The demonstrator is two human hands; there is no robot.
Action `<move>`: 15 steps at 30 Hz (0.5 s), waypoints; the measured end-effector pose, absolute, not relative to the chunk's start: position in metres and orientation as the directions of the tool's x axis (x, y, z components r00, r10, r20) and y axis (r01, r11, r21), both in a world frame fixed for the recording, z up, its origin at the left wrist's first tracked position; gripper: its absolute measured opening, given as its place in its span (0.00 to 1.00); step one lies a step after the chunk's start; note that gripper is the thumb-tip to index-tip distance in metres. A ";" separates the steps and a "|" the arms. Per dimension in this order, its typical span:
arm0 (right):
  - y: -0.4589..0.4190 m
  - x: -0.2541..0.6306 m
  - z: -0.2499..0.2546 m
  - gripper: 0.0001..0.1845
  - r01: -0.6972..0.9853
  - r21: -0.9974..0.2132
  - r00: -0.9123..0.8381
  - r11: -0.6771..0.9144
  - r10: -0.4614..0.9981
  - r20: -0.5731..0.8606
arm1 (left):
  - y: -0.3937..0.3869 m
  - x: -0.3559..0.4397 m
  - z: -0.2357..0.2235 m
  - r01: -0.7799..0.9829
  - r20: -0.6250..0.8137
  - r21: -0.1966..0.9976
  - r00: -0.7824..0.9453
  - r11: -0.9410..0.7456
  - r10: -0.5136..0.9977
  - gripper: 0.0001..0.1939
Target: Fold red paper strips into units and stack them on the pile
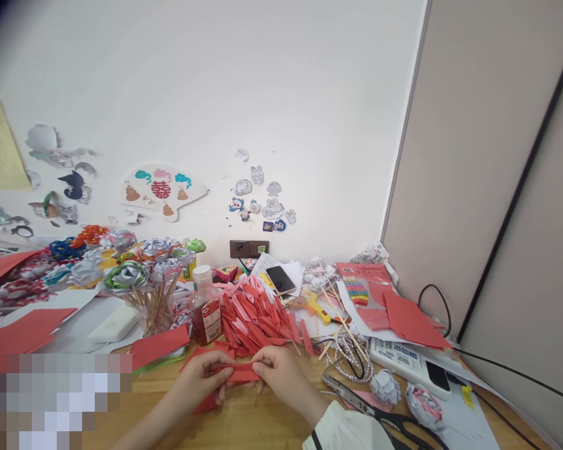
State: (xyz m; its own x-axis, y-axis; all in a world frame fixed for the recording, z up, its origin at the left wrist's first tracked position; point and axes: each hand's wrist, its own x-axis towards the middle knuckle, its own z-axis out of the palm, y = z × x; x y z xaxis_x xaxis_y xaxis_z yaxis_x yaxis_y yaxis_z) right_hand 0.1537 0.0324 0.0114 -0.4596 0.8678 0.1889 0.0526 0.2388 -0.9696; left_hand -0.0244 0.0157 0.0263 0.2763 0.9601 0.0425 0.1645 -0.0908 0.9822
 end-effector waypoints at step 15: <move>0.032 0.148 0.002 0.16 -0.068 -0.985 -0.520 0.161 0.836 0.173 | 0.016 -0.024 0.026 0.122 0.063 0.988 0.250 -0.096 0.966 0.12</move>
